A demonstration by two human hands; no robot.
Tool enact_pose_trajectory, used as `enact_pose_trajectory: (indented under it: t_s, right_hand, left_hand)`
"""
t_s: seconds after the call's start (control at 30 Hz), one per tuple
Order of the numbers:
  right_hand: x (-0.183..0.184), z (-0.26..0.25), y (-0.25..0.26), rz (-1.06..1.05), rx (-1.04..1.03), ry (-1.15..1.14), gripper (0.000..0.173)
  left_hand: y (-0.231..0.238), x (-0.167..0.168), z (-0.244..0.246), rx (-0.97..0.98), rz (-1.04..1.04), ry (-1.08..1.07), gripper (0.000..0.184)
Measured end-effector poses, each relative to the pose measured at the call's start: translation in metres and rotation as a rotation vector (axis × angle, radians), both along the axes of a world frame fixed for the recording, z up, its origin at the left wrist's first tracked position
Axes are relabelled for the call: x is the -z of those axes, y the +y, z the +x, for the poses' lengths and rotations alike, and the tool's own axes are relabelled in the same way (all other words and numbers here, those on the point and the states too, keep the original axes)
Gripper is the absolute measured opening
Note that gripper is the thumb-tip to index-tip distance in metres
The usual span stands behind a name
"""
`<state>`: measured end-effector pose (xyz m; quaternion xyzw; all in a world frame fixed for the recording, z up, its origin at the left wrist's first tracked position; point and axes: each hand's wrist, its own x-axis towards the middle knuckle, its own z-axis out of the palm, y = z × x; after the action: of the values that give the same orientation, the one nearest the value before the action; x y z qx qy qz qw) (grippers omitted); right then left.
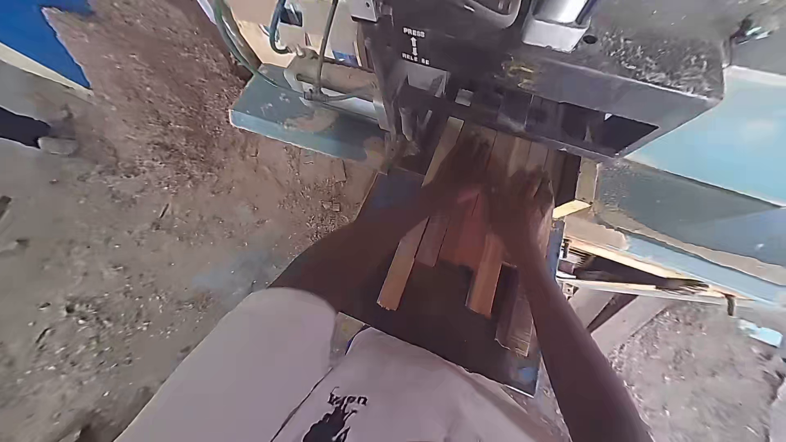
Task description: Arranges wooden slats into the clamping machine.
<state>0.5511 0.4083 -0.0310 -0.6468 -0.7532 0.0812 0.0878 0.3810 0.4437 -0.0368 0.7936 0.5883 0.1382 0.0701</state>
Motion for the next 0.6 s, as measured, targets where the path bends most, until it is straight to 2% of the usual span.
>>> enact_pose_trajectory:
  t_s: [0.07, 0.13, 0.23, 0.3, 0.37, 0.47, 0.6]
  right_hand:
    - [0.0, -0.003, 0.029, 0.059, -0.032, -0.044, 0.078]
    - [-0.005, -0.007, 0.035, 0.055, -0.014, -0.063, 0.078]
    - [-0.009, -0.01, 0.034, 0.011, 0.056, -0.033, 0.082]
    - [-0.004, -0.003, 0.035, 0.059, 0.061, 0.047, 0.075]
    - [0.001, -0.001, 0.036, 0.154, 0.063, 0.098, 0.07]
    - [0.001, 0.004, 0.032, 0.08, 0.035, 0.156, 0.071]
    - [-0.003, -0.001, 0.033, 0.054, 0.059, 0.124, 0.065]
  left_hand:
    - [0.039, -0.001, 0.002, -0.047, 0.053, -0.019, 0.065]
    - [0.051, 0.0, 0.001, -0.056, 0.073, -0.061, 0.061]
    - [0.049, 0.0, -0.001, -0.054, 0.059, -0.101, 0.061]
    - [0.044, -0.002, -0.004, -0.078, 0.129, -0.24, 0.06]
    - [0.025, -0.011, -0.008, -0.206, 0.124, -0.349, 0.062]
    - [-0.001, -0.012, -0.018, -0.422, -0.035, -0.33, 0.079]
    - [0.004, -0.022, -0.02, -0.373, -0.094, -0.365, 0.068]
